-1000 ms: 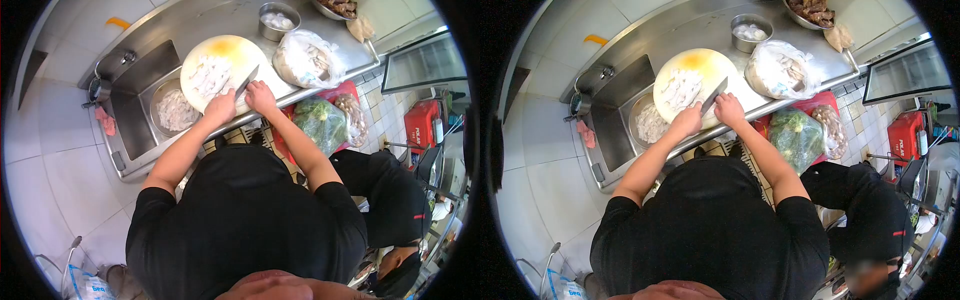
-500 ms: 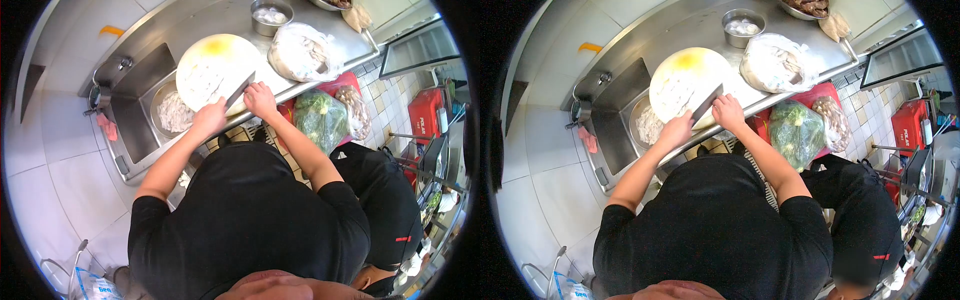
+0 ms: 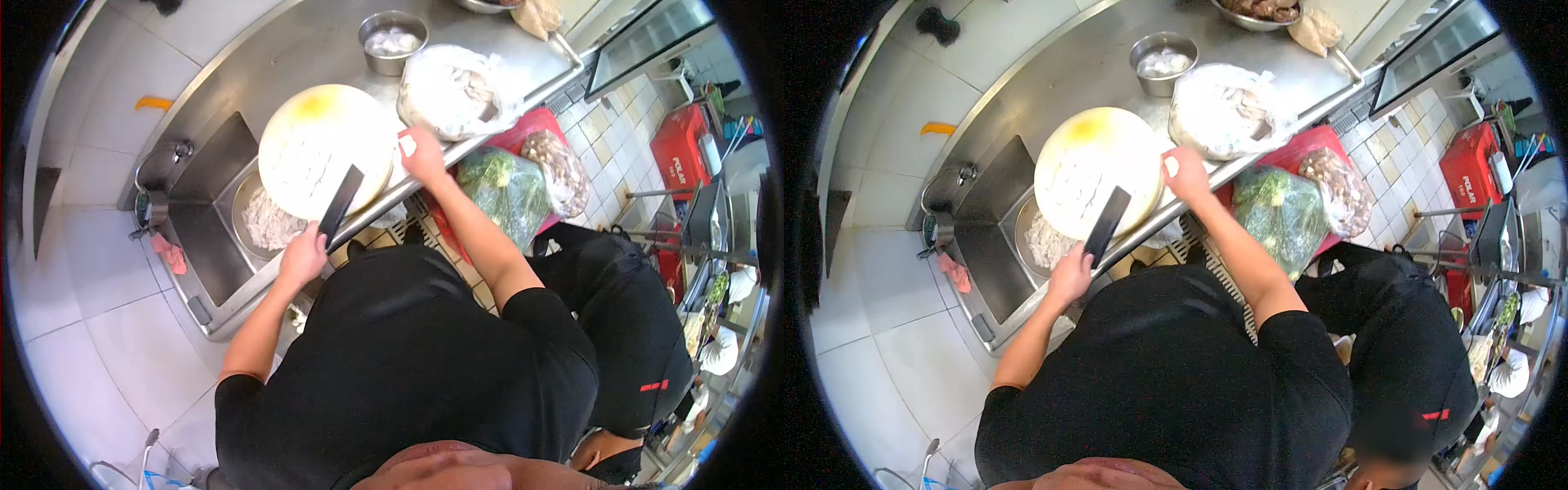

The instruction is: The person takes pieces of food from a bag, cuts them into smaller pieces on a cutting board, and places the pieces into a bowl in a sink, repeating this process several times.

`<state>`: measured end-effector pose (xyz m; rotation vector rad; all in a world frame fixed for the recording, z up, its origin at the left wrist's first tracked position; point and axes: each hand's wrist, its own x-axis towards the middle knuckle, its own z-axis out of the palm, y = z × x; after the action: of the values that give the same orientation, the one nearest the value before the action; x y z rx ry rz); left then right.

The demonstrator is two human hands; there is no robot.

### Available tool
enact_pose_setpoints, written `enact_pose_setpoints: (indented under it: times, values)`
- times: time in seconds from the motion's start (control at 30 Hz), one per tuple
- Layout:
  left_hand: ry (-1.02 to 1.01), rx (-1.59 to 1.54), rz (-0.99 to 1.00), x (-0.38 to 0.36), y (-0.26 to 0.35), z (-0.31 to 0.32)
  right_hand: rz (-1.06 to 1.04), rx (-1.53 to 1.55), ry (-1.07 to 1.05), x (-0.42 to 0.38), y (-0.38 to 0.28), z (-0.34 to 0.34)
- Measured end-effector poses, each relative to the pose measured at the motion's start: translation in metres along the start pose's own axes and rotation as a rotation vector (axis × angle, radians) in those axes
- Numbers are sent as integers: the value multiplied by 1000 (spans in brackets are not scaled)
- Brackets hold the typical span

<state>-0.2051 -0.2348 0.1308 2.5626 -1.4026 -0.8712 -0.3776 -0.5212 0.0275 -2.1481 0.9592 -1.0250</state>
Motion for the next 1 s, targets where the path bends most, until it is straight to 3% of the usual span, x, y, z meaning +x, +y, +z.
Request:
enact_pose_setpoints:
  times: [0.03, 0.07, 0.1, 0.13, 0.17, 0.2, 0.33, 0.4, 0.5, 0.57, 0.63, 0.7, 0.77, 0.87, 0.9, 0.93, 0.97, 1.0]
  values:
    - [35, -61, 28, 15, 8, 11, -77, -45, 133, 21, 41, -2]
    - [52, -71, 24, 28, 16, 18, 310, 5, 156, 46, 40, -26]
    - [51, -89, 13, 42, 24, 23, 251, -41, 324, 66, 72, -35]
    - [48, -107, 0, 49, 28, 27, 406, -166, 347, 83, 120, -37]
    - [66, -117, -6, 52, 25, 31, 522, -264, 282, 91, 147, -49]
    - [118, -145, -40, 57, 19, 31, 621, -452, -20, 101, 175, -59]
    - [222, -124, -166, 71, 1, 6, 591, -504, -36, 107, 180, -69]
    - [272, -124, -234, 74, -10, 4, 789, -488, -63, 107, 201, -57]
    - [269, -136, -221, 59, 24, -1, 781, -400, -21, 106, 239, -43]
    - [198, -180, -121, 56, 37, 11, 692, -439, -96, 105, 219, -46]
    - [88, -185, -61, 57, 42, 22, 719, -626, 145, 103, 206, -31]
    - [91, -198, -66, 58, 30, 27, 689, -599, 30, 105, 208, -38]
    - [95, -214, -60, 63, 16, 25, 739, -421, -455, 115, 248, -37]
    - [187, -182, -212, 76, -25, 11, 199, -862, -698, 117, 355, -8]
    - [196, -191, -210, 75, -26, 5, 510, -540, -546, 110, 315, -15]
    - [196, -163, -249, 71, -24, -5, 787, -42, -224, 102, 275, -22]
    - [189, -134, -284, 68, -20, -12, 923, 297, 122, 95, 235, -29]
    - [183, -138, -270, 66, -17, -13, 973, 435, 128, 94, 217, -39]
